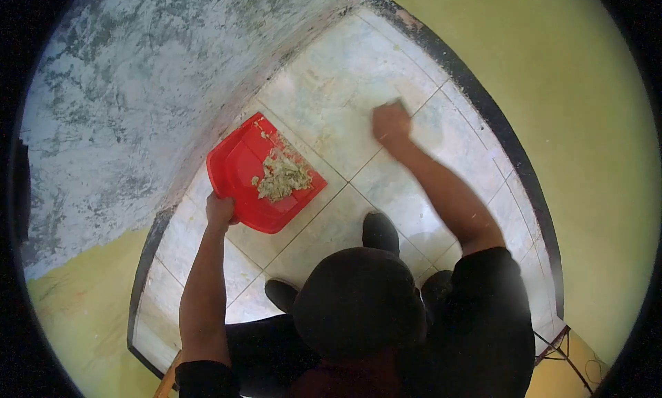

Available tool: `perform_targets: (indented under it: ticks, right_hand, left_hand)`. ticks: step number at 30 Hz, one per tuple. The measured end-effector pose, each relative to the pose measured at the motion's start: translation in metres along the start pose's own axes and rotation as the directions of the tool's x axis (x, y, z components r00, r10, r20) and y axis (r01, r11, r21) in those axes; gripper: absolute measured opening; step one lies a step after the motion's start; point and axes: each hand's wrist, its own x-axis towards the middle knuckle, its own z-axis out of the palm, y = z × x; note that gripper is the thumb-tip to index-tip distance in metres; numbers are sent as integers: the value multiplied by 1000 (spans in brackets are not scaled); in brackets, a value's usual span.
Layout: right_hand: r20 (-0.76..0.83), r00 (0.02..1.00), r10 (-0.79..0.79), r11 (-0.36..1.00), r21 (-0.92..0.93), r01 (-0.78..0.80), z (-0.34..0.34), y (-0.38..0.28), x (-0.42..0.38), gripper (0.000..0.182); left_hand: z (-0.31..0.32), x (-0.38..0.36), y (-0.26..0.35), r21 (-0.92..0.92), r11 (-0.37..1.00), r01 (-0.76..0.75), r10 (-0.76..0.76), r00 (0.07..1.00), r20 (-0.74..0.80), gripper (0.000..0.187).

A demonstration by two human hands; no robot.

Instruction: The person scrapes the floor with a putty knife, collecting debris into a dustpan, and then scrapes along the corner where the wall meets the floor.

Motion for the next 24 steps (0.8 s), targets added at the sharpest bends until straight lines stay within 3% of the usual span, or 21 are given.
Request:
perform_targets:
  ticks: [2, 3, 4, 6, 8, 11, 12, 14, 15, 17, 19, 21, 24]
  right_hand:
    - [43, 987, -152, 981, 125, 146, -4, -72, -35, 14]
    - [54, 976, -213, 965, 166, 201, -24, -105, -53, 14]
    - [84, 954, -289, 909, 337, 246, -48, -128, -70, 15]
    - [214, 896, -389, 874, 395, 285, -43, -169, -79, 18]
    - [231, 885, -405, 869, 398, 294, -69, -162, -78, 18]
    - [201, 908, -367, 888, 368, 277, -109, -129, -59, 17]
    - [109, 953, -282, 897, 383, 221, -114, -117, -50, 16]
    - [130, 963, -237, 922, 342, 181, -105, -116, -31, 16]
    - [115, 958, -264, 928, 302, 219, -93, -123, -25, 15]
    - [24, 950, -311, 918, 265, 294, -64, -151, -33, 13]
    - [60, 864, -500, 850, 228, 476, -57, -189, -66, 15]
    - [6, 801, -598, 755, 338, 561, -49, -213, -95, 16]
    - [-39, 815, -579, 742, 390, 546, -88, -183, -101, 17]
  left_hand:
    - [-10, -24, 28, -52, 995, 87, -86, 996, 20, 37]
    - [-10, -23, 24, -44, 995, 88, -87, 996, 20, 37]
    - [-7, -18, 18, -62, 996, 62, -61, 998, 24, 40]
    - [1, -1, 5, -79, 997, 27, -25, 999, 30, 42]
    - [7, 15, -15, -24, 996, -88, 88, 996, -17, 44]
    - [7, 8, -14, -22, 999, -43, 42, 998, -48, 38]
    - [4, 0, -8, -30, 999, -29, 27, 998, -61, 38]
    - [-4, -16, 12, -73, 996, 58, -57, 998, 13, 38]
    - [8, 8, -13, -48, 999, -14, 13, 1000, -19, 37]
    - [5, -5, 1, -107, 994, 7, -7, 1000, 2, 37]
    - [5, -9, 2, -146, 989, 28, -24, 999, 32, 36]
    - [12, 4, -14, -129, 992, -16, 22, 998, 51, 35]
    - [34, 48, -72, -211, 960, -183, 195, 980, 37, 34]
